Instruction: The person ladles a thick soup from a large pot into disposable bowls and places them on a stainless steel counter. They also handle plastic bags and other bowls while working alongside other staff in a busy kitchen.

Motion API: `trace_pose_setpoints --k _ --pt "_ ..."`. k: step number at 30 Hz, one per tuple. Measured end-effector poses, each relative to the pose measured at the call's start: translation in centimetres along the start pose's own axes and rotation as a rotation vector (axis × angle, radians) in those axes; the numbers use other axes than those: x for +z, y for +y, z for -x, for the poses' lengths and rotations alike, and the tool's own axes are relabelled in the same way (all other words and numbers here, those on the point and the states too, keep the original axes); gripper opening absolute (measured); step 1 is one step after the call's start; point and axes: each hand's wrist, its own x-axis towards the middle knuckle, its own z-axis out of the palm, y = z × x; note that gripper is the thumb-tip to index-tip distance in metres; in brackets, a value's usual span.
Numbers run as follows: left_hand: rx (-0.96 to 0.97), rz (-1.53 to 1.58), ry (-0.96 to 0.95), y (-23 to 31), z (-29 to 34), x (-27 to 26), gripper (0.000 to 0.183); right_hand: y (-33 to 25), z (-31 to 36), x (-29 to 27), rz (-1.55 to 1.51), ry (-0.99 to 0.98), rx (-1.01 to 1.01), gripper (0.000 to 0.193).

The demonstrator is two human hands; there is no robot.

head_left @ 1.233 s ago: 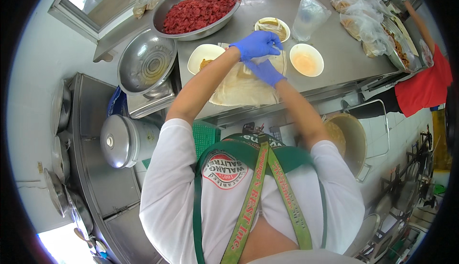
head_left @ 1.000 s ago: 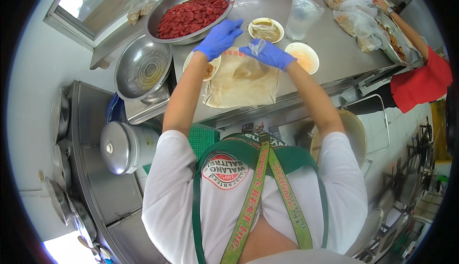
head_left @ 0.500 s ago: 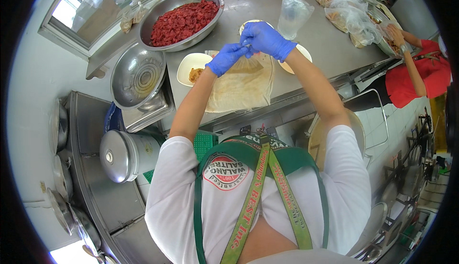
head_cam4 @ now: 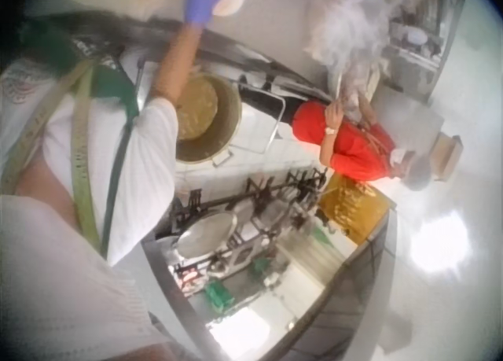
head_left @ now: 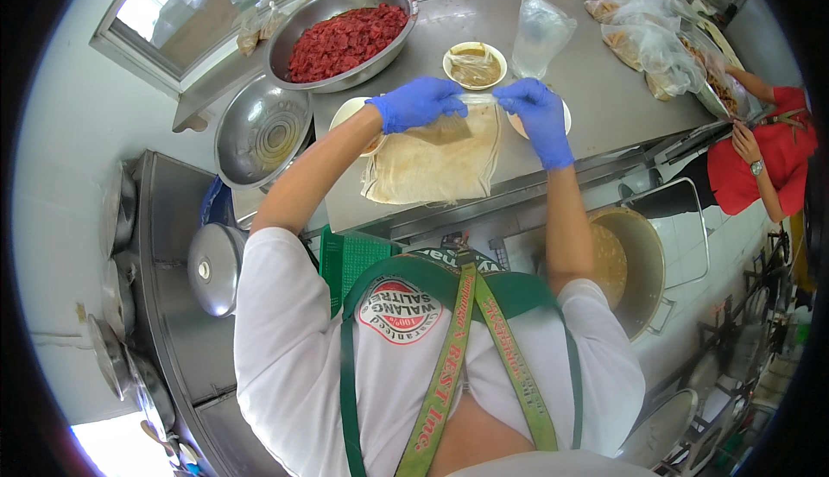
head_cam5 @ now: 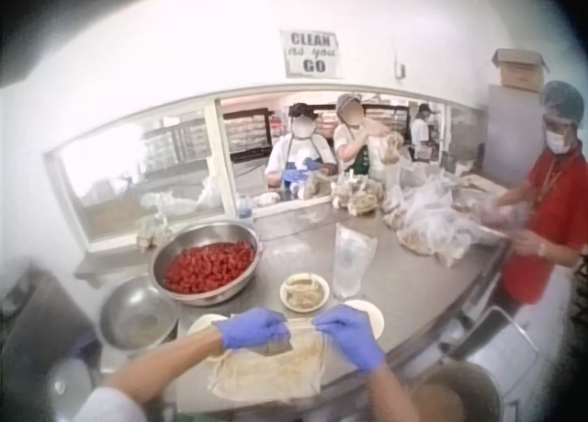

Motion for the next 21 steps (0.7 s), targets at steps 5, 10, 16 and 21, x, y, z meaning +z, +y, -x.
trace_pose_setpoints --k 5,10,16,21 --pt "0.238 0.271 0.152 -3.0 0.2 3.0 0.029 -1.8 -2.5 1.4 -0.089 -0.121 0.044 0.007" --pt "0.149 0.188 0.241 -4.9 -1.8 7.6 0.028 -2.2 -3.9 3.8 0.236 -0.328 -0.064 0.008" --pt "0.123 0.381 0.295 -10.2 -3.8 9.6 0.024 0.2 -4.9 5.5 0.321 -0.389 -0.135 0.01" --pt "0.259 0.382 0.379 -11.0 -3.7 10.3 0.024 2.1 -4.6 5.9 0.494 -0.226 -0.326 0.013"
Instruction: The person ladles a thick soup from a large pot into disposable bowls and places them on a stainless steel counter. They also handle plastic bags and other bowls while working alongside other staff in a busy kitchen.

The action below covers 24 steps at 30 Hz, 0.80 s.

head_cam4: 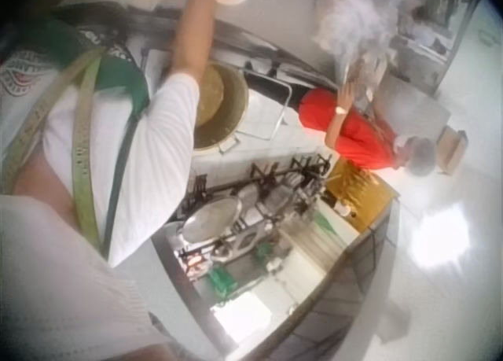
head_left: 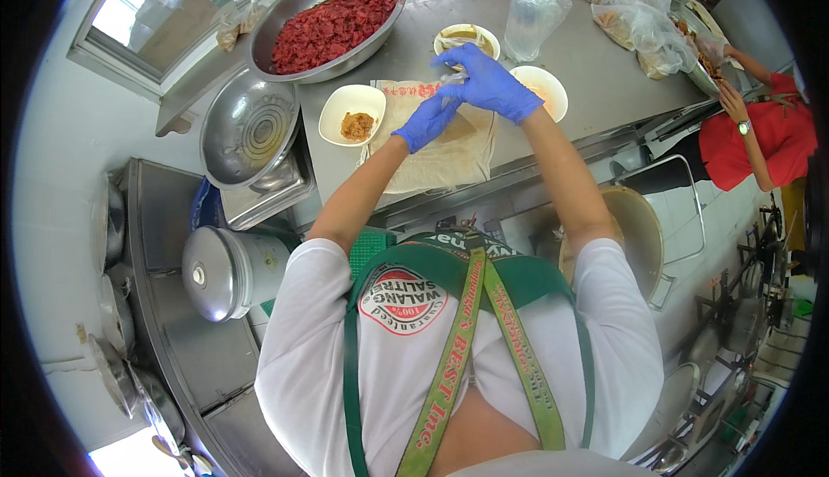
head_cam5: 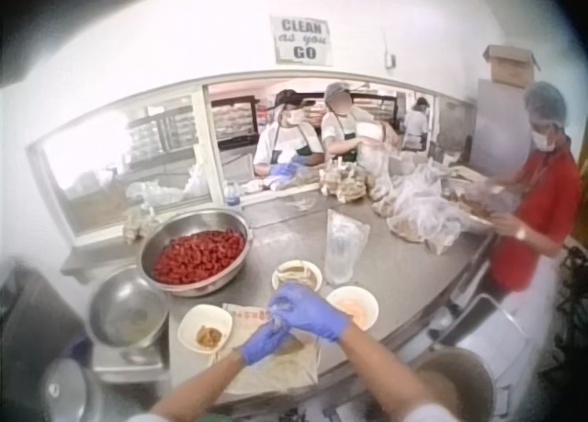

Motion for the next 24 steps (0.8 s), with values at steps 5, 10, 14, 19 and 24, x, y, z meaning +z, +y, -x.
trace_pose_setpoints --k 5,10,14,19,24 --pt "0.023 0.017 -0.118 0.6 -0.8 -1.8 0.027 -0.1 -0.3 -0.8 -0.372 -0.283 0.425 0.014" --pt "-0.045 0.192 -0.256 4.5 -1.3 -4.7 0.028 -1.6 -1.1 -1.6 -0.454 -0.282 0.422 0.01" --pt "-0.079 0.066 -0.306 5.5 -1.2 -6.0 0.03 -2.5 -0.3 -0.7 -0.43 -0.168 0.366 0.006" --pt "-0.151 -0.101 -0.379 5.9 -1.0 -7.6 0.023 -1.5 3.4 -0.2 -0.278 0.07 0.327 0.005" --pt "-0.368 -0.275 -0.519 11.1 -1.3 -7.1 0.019 -2.4 8.0 -1.8 -0.377 0.107 0.379 0.005"
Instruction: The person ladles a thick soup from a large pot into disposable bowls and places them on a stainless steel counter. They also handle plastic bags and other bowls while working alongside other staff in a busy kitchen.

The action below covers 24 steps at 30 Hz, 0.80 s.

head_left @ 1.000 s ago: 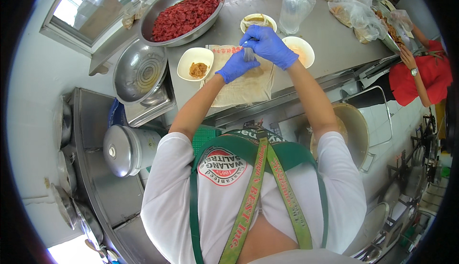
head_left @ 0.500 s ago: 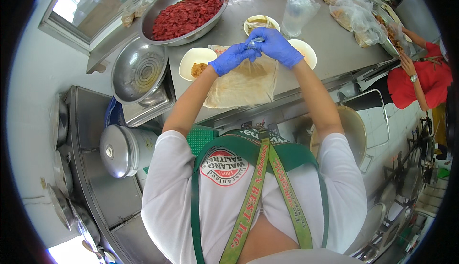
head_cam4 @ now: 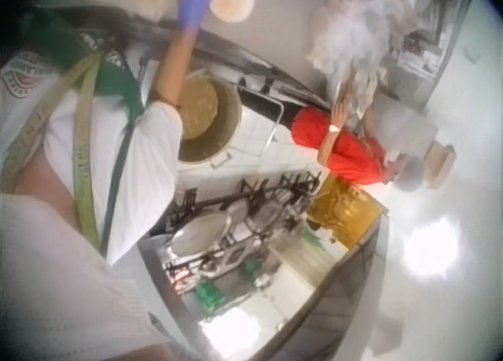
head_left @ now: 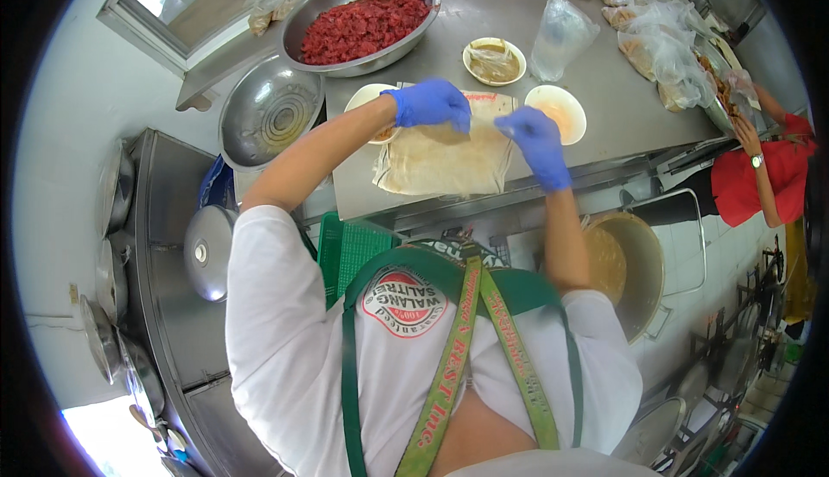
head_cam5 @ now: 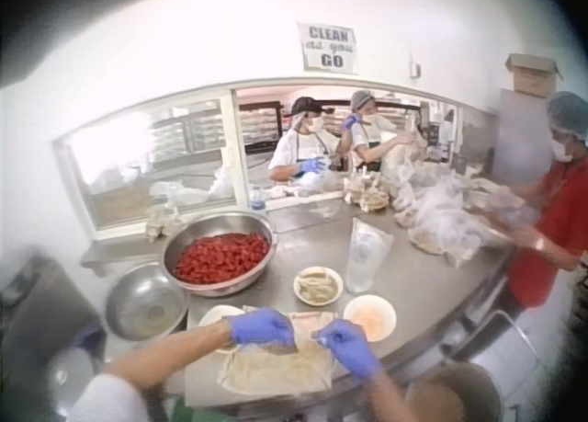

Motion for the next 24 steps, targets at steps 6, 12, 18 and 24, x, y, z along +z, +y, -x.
trace_pose_setpoints --k 6,12,18,24 --pt "0.194 0.54 0.359 4.0 -3.7 4.7 0.017 13.4 -0.4 3.5 -1.259 0.105 0.145 0.028" --pt "0.195 0.527 0.792 0.4 -6.1 7.5 0.013 10.3 -1.1 10.5 -1.725 0.229 0.214 0.028" --pt "0.184 0.073 0.878 -6.5 -3.9 5.4 0.019 4.5 -3.1 5.4 -0.282 0.175 0.292 0.011" --pt "0.219 -0.376 0.621 -5.5 -2.1 6.6 0.017 2.8 -5.3 3.7 0.059 -0.087 0.254 0.014"
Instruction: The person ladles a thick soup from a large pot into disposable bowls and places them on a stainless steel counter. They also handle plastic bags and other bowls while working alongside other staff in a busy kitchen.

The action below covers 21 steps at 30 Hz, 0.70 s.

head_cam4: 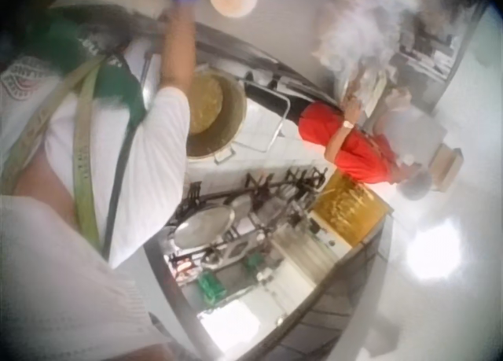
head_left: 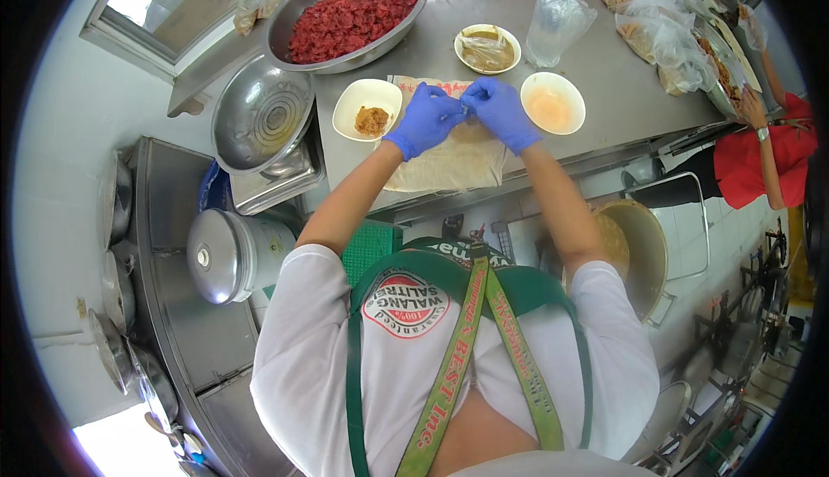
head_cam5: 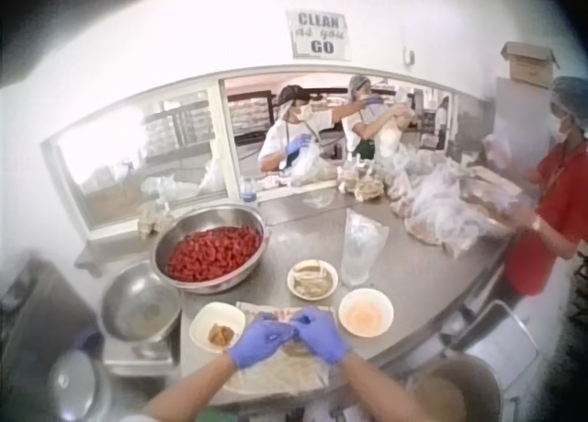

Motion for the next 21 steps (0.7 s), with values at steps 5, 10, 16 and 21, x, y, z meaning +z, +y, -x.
trace_pose_setpoints --k 5,10,16,21 --pt "0.176 -0.548 0.021 2.1 0.4 2.3 0.016 -0.3 -1.0 -1.9 0.323 -0.258 0.167 0.02" --pt "0.113 -0.304 -0.044 1.2 -0.1 4.0 0.016 1.5 -0.9 -2.8 0.244 -0.371 0.225 0.02" --pt "-0.301 0.679 0.038 2.4 -2.3 -0.7 0.015 1.3 -0.9 -4.0 -0.023 -0.378 0.184 0.023" --pt "-0.531 1.151 0.075 1.5 -4.8 -2.8 0.018 0.6 -0.5 -4.6 -0.194 -0.155 0.218 0.017"
